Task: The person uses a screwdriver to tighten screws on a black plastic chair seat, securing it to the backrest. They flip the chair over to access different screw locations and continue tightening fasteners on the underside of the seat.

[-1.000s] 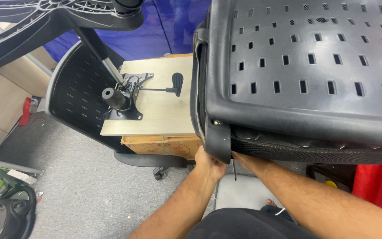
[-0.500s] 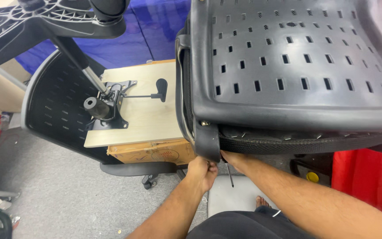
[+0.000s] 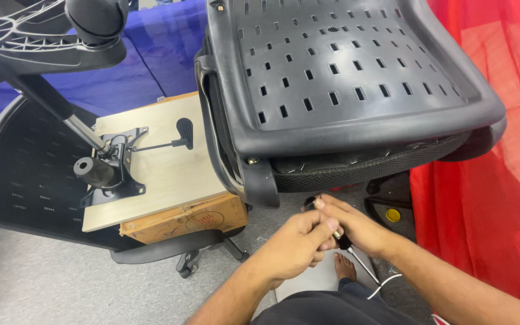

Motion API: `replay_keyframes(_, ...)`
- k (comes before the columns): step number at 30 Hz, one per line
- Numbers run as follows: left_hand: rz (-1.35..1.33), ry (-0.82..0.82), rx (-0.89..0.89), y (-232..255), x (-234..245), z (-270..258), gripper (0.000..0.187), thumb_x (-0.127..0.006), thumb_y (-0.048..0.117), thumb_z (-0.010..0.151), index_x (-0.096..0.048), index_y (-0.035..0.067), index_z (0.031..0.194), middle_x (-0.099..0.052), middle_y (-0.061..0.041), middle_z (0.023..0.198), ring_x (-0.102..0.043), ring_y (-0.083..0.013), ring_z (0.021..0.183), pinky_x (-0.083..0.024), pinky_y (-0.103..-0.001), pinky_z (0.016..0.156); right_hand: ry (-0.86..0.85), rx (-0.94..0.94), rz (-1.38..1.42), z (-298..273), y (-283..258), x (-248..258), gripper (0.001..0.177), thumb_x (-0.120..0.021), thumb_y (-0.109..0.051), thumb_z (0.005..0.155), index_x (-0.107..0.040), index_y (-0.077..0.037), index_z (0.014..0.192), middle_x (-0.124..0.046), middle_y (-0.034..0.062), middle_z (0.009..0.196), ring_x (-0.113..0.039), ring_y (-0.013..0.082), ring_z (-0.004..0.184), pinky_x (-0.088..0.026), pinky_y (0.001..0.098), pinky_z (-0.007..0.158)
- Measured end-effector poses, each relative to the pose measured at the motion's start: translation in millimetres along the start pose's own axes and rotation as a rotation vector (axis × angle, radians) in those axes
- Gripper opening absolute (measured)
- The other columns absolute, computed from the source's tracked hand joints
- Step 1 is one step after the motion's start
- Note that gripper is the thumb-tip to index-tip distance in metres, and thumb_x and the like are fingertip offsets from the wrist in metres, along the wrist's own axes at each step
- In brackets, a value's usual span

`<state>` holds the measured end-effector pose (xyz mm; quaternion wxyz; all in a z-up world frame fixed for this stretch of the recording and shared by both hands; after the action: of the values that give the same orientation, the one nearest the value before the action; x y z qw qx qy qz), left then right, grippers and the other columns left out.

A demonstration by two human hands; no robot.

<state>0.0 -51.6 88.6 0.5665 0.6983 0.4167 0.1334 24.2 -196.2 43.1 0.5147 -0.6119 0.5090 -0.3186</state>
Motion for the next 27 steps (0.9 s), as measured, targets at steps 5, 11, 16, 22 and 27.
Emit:
replay_keyframes(5,0.028,0.012,-0.311,93,-2,-22,0.041,-0.053,0.04,0.108,-0.059,0.001,0.1,-0.048,0.004,0.071,-0.038,-0.002,0.057,-0.032,-0.022,0.049,-0.154,-0.14,-0.271,-37,-79,-14,0.04,-0.056,-0.03,0.096,-0.063,-0.007,0.129,-0.061,0.0009,0.083,-0.05,0.01,0.064,-0.045,0.0257,0.056)
replay_keyframes(11,0.165,0.241,-0.532,179,10,-44,0.034,-0.062,0.038,0.099,-0.066,0.005,0.095,-0.044,0.01,0.061,-0.032,-0.0012,0.052,-0.025,-0.023,0.044,-0.32,0.071,-0.371,-58,-189,-22,0.053,-0.059,-0.023,0.098,-0.057,-0.005,0.147,-0.065,0.0048,0.096,-0.054,0.009,0.071,-0.048,0.0253,0.059)
replay_keyframes(16,0.403,0.423,-0.793,233,16,-37,0.028,-0.071,0.032,0.096,-0.069,0.005,0.091,-0.051,0.011,0.064,-0.038,0.001,0.057,-0.026,-0.022,0.046,-0.202,0.239,-0.533,-42,-257,13,0.05,-0.065,-0.022,0.099,-0.054,-0.011,0.147,-0.067,0.008,0.095,-0.058,0.0127,0.071,-0.049,0.0288,0.059)
replay_keyframes(22,0.735,0.792,-0.82,281,52,16,0.039,-0.066,0.04,0.1,-0.069,0.004,0.085,-0.053,0.004,0.062,-0.04,-0.0035,0.057,-0.033,-0.027,0.048,0.252,0.256,-1.18,18,-312,60,0.051,-0.074,-0.027,0.089,-0.06,-0.02,0.138,-0.072,0.0062,0.096,-0.068,0.0165,0.082,-0.053,0.0328,0.073)
replay_keyframes(27,0.863,1.07,-0.994,329,122,84,0.044,-0.052,0.038,0.108,-0.068,0.002,0.088,-0.066,-0.007,0.072,-0.062,-0.0178,0.068,-0.049,-0.033,0.067,0.05,0.462,-1.326,67,-316,77,0.054,-0.076,-0.031,0.084,-0.06,-0.021,0.135,-0.074,0.0131,0.107,-0.07,0.0318,0.097,-0.054,0.0419,0.083)
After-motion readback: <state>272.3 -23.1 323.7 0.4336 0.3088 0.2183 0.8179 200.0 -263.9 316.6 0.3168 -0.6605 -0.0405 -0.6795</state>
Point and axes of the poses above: each hand's wrist, its own z-axis towards the middle knuckle, its own x-axis out of the back of the hand, y = z × x, the point moved 5 cm from there along z, towards the middle knuckle
